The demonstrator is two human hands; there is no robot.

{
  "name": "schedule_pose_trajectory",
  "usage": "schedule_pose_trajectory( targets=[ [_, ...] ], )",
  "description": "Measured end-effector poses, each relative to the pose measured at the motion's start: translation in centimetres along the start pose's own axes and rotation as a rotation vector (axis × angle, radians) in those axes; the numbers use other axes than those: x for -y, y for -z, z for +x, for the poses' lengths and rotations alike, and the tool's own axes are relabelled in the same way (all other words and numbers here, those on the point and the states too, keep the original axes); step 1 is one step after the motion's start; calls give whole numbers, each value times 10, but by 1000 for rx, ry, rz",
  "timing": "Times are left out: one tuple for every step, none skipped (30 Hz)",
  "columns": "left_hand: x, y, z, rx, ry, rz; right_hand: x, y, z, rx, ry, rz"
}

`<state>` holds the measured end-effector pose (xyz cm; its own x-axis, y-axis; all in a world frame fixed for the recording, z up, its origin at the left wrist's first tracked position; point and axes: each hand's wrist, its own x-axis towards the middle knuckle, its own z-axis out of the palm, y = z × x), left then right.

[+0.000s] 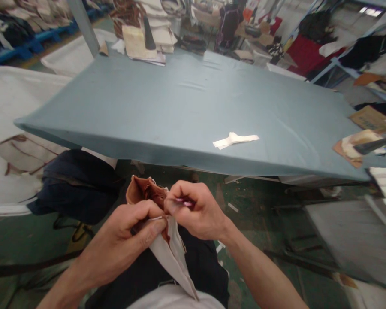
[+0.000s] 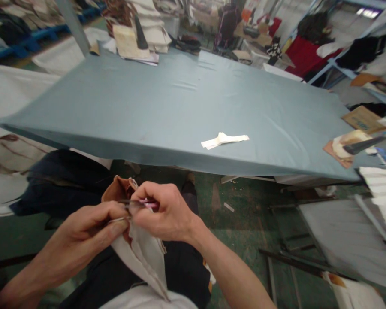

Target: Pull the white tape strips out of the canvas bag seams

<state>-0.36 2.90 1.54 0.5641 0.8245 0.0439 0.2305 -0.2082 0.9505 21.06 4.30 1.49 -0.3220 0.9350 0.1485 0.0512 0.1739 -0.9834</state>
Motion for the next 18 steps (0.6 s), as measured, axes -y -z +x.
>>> schedule_pose_trajectory(
  targets=[
    [2,-1,-2,36,27,-24,0,1,2,-33,-64,60],
    [3,-2,-3,56,48,-44,-1,3,4,-61,-112,104],
    [5,-2,-5,54,63,-56,-2,5,6,-77,-139,127],
    [6,-2,-7,34,71,-59,-3,6,7,-69,-153,131],
    [6,-1,-8,-3,71,-59,-4,7,6,-41,-159,131],
    [5,0,-8,-40,63,-56,-6,7,5,-9,-158,141],
    [4,2,-8,-66,52,-52,-8,7,3,22,-148,158],
    [3,3,-7,-86,41,-48,-10,5,1,45,-132,173],
    [1,4,-7,-97,33,-43,-11,4,0,63,-113,180],
    [-1,6,-6,-107,27,-40,-13,2,-2,80,-94,179],
    [-3,7,-5,-116,23,-37,-15,0,-2,100,-79,174],
    [-4,7,-4,-122,22,-33,-16,-2,-2,128,-67,169],
    [-5,8,-4,-133,21,-30,-17,-3,-2,160,-52,167],
    [-5,9,-5,-139,21,-25,-18,-4,0,187,-33,166],
    [-5,9,-5,-143,20,-17,-18,-5,1,208,-12,162],
    [-5,9,-6,-147,17,-8,-17,-6,2,222,7,155],
    [-5,10,-6,-145,16,1,-17,-6,4,230,19,148],
    [-5,10,-7,-144,14,7,-16,-6,5,234,16,143]
  ],
)
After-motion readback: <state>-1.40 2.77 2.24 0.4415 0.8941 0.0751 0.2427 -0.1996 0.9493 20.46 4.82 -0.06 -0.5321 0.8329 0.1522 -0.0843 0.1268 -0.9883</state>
